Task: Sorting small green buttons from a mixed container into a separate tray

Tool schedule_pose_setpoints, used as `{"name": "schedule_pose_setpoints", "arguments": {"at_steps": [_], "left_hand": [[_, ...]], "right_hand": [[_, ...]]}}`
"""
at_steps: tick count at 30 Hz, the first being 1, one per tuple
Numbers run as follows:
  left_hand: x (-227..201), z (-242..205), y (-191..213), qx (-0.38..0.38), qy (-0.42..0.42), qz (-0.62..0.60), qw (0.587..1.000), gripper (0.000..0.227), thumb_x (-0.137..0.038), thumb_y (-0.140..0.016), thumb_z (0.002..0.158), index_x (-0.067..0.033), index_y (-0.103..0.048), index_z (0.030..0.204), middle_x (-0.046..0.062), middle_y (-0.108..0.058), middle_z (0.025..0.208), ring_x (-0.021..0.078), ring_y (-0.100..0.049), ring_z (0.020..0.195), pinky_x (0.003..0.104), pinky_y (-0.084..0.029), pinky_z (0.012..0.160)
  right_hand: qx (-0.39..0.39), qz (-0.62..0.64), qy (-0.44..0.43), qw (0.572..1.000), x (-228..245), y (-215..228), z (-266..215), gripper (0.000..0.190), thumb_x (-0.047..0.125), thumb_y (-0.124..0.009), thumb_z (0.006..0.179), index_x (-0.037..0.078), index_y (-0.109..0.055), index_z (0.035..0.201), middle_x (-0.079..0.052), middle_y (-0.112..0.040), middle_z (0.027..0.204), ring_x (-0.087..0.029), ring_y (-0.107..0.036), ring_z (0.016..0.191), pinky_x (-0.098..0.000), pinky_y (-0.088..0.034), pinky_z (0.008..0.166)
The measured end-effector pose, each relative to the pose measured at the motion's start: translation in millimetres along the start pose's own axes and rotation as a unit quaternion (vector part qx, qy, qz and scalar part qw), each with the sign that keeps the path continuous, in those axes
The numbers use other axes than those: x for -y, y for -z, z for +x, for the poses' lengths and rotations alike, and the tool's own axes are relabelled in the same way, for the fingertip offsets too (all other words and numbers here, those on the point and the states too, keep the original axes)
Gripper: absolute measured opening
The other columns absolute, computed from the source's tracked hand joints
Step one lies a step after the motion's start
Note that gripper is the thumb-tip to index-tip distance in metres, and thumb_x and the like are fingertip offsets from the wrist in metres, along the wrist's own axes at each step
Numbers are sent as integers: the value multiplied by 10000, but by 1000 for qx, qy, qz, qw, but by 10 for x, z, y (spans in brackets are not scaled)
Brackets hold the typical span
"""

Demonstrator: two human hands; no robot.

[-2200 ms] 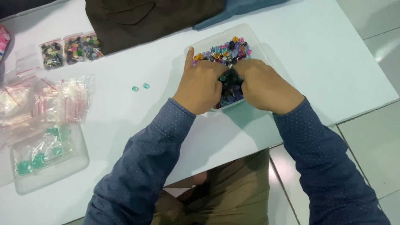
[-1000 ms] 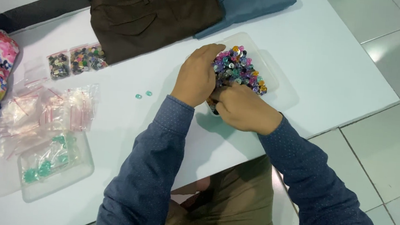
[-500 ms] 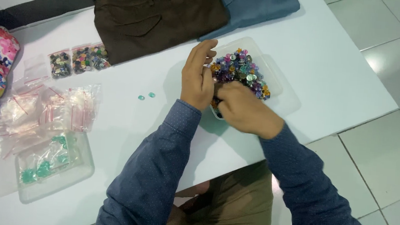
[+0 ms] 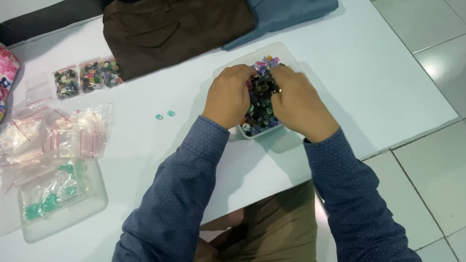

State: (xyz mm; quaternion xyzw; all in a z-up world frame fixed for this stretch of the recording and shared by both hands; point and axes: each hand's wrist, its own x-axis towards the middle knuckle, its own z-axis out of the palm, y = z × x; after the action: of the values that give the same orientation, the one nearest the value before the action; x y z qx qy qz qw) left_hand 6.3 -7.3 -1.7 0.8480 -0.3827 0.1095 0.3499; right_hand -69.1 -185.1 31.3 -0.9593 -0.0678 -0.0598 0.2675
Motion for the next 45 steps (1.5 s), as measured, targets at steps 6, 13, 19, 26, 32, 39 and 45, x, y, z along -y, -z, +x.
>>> {"name": "schedule_pose_setpoints", "arguments": {"at_steps": [6, 13, 19, 26, 32, 39, 45], "left_hand": [[-15, 0, 84, 58, 30, 1, 998, 405, 57, -441, 952, -10, -648, 1294, 171, -720, 1078, 339, -696, 1044, 421, -565, 935], [-32, 1, 86, 39, 29, 5, 999, 409, 49, -439, 942, -34, -653, 1281, 151, -737, 1009, 351, -711, 995, 437, -578, 874], [-125, 20, 185, 16, 31, 4, 999, 452, 70, -458, 906, -20, -621, 1318, 207, -712, 1075, 406, -674, 1062, 484, -548, 922], [-60, 4, 104, 0, 8, -10, 1000, 407, 76, -446, 933, -18, -655, 1271, 195, -684, 1129, 394, -658, 1090, 464, -529, 962], [69, 10, -23, 33, -9, 46, 998, 378, 16, -533, 890, -68, -690, 1224, 86, -728, 941, 322, -697, 922, 438, -524, 841], [-305, -30, -228, 72, -82, 42, 993, 309, -21, -557, 873, -196, -793, 970, 55, -725, 874, 336, -677, 870, 442, -543, 727], [-407, 17, -276, 117, -90, 158, 976, 273, -111, -598, 847, -248, -833, 872, 69, -670, 955, 321, -592, 959, 433, -477, 719]], "right_hand": [[42, 13, -29, 999, 67, -188, 29, 333, 48, -464, 932, -61, -641, 1192, -237, -686, 954, -319, -681, 898, -436, -576, 754], [87, 83, -47, 992, 266, 173, 32, 459, 15, -491, 903, -99, -612, 1331, -333, -664, 1202, -489, -620, 1178, -554, -508, 959], [-33, 14, 60, 998, -169, -243, 189, 386, -5, -505, 861, -81, -669, 1202, -325, -677, 1065, -539, -628, 1019, -597, -529, 841], [30, 143, 10, 989, 195, 293, 58, 505, -51, -442, 888, -64, -594, 1369, -338, -642, 1262, -502, -598, 1141, -570, -486, 938], [-205, 227, 59, 950, -35, 188, -8, 432, -83, -427, 936, -71, -608, 1328, -252, -703, 1059, -302, -712, 826, -378, -563, 647], [-275, 266, 76, 921, -78, 58, -49, 435, 20, -312, 1027, -56, -527, 1397, -237, -685, 924, -274, -668, 752, -395, -510, 642], [-263, 278, 92, 919, -73, 59, -40, 422, 97, -314, 1057, -53, -538, 1382, -205, -696, 875, -266, -664, 712, -374, -502, 639]]}}
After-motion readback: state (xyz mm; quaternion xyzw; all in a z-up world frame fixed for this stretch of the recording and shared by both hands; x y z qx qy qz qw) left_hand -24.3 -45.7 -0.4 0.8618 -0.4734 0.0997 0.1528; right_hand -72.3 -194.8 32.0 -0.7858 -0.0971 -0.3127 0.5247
